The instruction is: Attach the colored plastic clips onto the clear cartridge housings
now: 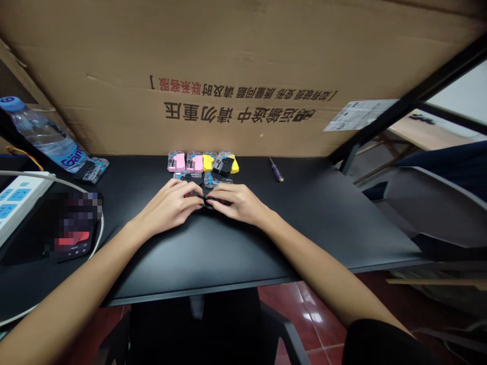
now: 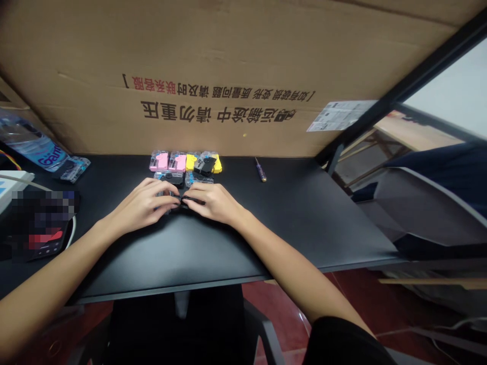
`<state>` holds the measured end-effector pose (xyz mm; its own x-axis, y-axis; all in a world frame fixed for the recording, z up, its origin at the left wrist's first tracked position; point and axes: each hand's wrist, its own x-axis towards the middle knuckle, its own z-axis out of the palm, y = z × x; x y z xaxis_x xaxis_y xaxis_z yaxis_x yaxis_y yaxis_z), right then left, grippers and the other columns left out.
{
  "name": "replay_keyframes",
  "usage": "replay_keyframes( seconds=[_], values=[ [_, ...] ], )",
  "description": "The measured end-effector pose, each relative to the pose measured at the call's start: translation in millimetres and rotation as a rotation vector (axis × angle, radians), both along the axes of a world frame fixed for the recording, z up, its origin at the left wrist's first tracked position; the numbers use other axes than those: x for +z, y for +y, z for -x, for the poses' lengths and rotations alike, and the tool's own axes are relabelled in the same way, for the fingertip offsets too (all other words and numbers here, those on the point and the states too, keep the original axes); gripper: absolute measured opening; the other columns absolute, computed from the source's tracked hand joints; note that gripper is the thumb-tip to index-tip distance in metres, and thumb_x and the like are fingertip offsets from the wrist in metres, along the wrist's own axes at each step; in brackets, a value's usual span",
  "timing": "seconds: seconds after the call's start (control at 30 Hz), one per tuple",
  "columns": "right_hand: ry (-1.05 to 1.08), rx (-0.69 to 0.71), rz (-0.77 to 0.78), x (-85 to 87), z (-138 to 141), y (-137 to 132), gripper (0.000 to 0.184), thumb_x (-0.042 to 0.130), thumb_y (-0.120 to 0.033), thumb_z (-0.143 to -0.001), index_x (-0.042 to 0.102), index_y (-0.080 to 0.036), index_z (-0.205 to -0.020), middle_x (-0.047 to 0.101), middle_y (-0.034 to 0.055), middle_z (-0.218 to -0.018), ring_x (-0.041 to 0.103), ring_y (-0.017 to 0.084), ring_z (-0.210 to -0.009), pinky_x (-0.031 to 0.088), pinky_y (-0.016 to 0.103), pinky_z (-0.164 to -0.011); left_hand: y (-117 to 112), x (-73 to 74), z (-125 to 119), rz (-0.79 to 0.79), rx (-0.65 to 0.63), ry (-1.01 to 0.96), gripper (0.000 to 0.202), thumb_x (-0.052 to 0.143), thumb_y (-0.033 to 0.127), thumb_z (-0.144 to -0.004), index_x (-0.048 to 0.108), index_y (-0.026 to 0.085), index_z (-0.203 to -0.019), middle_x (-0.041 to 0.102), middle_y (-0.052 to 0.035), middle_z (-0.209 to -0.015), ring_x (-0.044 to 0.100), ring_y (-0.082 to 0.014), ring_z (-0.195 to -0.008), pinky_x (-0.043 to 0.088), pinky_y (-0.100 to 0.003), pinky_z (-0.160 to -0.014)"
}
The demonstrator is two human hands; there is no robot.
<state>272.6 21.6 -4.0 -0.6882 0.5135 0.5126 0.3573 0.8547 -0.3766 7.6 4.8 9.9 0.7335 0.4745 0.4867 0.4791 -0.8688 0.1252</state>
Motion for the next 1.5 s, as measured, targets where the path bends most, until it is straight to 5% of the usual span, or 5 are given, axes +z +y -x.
replay_keyframes(
  seconds=[0.37, 0.77, 1.13, 1.5],
  values=[
    [-0.236, -0.072, -0.208, 11.6, 1.8, -7.0, 0.033, 0.048, -0.027, -0.114, 0.078, -0.015, -0.109, 0.077, 0.0092, -0.095, 0.070, 0.020, -0.080, 0.055, 0.033, -0.072, -0.1, -2.1, -0.5, -0.011, -0.005, 0.033, 0.019, 0.059, 0.022, -0.110, 0.078, 0.022, -0.110, 0.075, -0.0070, -0.120, 0.068, -0.0219, -0.103, 0.046, -0.040, -0.094],
    [-0.245, -0.150, -0.215, 4.1, 3.7, -7.5, 0.032, 0.050, -0.026, -0.113, 0.076, -0.016, -0.098, 0.074, 0.0071, -0.084, 0.066, 0.018, -0.071, 0.046, 0.031, -0.061, 0.1, -1.2, -0.4, 0.000, -0.006, 0.002, 0.020, 0.061, 0.025, -0.109, 0.080, 0.024, -0.113, 0.075, -0.0073, -0.119, 0.068, -0.0223, -0.103, 0.047, -0.040, -0.094],
    [0.007, -0.036, 0.033, 11.8, -7.4, 1.9, 0.027, 0.069, -0.041, -0.105, 0.079, -0.019, -0.119, 0.080, 0.0110, -0.106, 0.076, 0.024, -0.094, 0.063, 0.038, -0.087, 3.6, -1.8, 4.9, -0.025, 0.058, -0.015, 0.023, 0.064, 0.017, -0.104, 0.084, 0.028, -0.110, 0.075, -0.0070, -0.120, 0.068, -0.0231, -0.102, 0.047, -0.042, -0.092],
    [0.112, -0.013, -0.090, 13.1, -5.1, 0.1, 0.058, 0.081, -0.047, -0.096, 0.065, -0.027, -0.148, 0.076, 0.0123, -0.122, 0.073, 0.029, -0.108, 0.063, 0.049, -0.097, 3.5, 3.2, 7.7, -0.191, 0.041, -0.191, 0.019, 0.067, 0.017, -0.106, 0.081, 0.028, -0.113, 0.078, -0.0085, -0.131, 0.073, -0.0192, -0.102, 0.048, -0.040, -0.091]
  ],
)
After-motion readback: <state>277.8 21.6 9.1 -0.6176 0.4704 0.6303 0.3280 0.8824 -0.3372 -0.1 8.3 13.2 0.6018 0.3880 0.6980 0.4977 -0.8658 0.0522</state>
